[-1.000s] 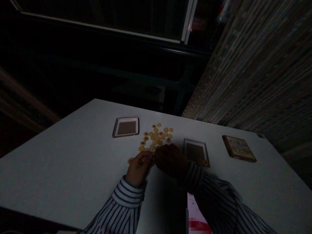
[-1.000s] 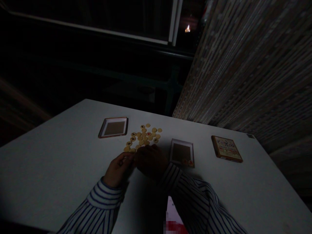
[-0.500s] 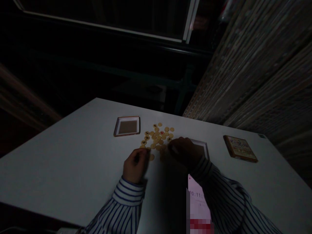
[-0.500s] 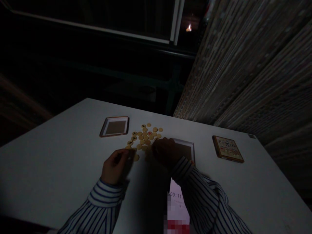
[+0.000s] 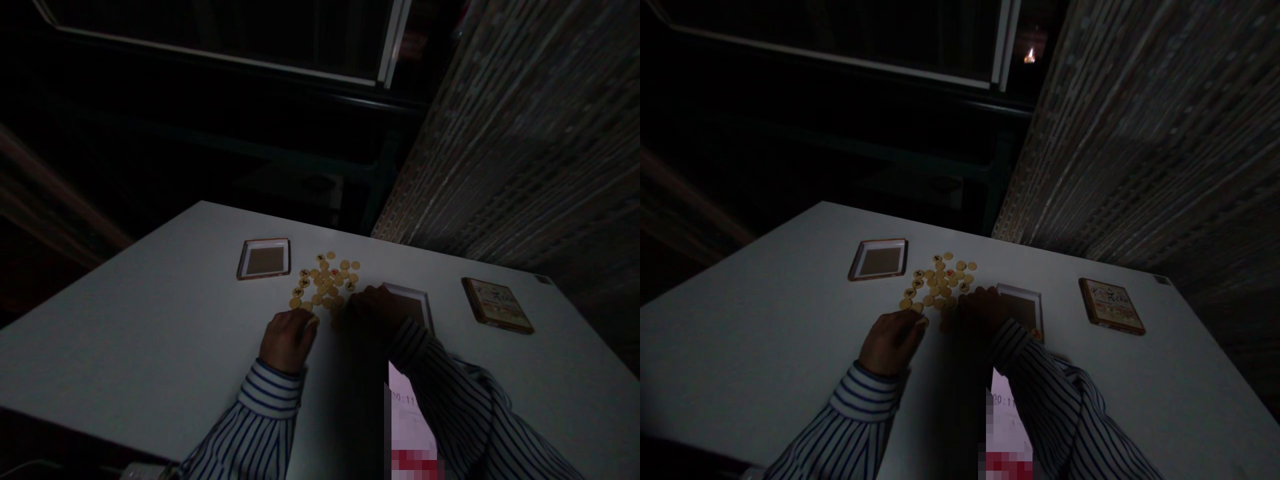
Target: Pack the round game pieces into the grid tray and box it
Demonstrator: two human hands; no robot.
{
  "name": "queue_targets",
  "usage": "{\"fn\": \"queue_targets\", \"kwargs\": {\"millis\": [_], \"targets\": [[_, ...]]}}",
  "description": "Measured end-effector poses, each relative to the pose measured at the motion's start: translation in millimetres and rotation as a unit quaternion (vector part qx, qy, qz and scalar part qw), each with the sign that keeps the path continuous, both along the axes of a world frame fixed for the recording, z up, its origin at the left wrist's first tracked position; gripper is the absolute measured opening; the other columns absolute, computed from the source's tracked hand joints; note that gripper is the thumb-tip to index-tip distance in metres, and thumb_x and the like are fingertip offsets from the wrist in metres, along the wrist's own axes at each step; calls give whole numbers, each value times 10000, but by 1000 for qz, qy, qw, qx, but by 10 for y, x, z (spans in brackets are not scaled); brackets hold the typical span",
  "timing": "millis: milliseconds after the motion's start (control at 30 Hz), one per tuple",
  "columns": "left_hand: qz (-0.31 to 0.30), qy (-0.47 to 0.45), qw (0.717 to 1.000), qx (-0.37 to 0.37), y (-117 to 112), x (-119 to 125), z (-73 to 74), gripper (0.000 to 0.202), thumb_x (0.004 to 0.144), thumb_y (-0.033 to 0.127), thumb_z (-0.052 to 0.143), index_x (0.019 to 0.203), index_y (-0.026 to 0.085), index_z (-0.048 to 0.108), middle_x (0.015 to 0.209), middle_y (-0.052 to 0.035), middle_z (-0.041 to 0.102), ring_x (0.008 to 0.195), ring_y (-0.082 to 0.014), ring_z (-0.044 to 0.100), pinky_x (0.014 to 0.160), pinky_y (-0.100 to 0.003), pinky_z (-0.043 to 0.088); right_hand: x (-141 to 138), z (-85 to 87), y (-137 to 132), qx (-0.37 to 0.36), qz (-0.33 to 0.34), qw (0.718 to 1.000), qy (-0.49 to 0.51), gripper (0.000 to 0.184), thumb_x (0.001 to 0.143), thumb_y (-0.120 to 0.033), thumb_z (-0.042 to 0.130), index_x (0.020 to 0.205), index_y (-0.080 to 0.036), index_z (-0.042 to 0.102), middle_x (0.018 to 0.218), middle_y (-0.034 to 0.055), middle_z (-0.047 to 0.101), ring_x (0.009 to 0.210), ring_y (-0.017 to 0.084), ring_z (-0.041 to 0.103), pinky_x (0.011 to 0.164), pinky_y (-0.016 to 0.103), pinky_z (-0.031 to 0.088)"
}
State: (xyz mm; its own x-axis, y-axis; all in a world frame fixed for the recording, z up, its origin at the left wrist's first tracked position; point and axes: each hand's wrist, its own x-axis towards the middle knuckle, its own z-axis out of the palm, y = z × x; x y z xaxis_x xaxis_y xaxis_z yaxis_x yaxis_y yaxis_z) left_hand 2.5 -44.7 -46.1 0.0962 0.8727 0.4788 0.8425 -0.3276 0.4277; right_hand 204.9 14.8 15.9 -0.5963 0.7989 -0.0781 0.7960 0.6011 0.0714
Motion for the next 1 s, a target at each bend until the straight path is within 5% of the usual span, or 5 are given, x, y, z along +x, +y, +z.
{"fn": "queue_targets", "kwargs": {"millis": [700,1000], "targets": [[6,108,994,-22,-8,-11,-105,263,802,357,489,947,218,659,951,-71,671,863,-243,580,729,-379,462,29,35,-46,40,-2,998,51,173,873,-270,428,892,-186,578,942,63,633,882,201,511,717,330,293],[-8,62,998,-27,4,9,-79,254,818,335,481,947,206,659,933,-64,684,855,-221,597,772,-370,463,-1,95,-99,65,22,995,75,191,872,-275,413,827,-179,571,853,51,617,819,183,501,669,311,268]]}}
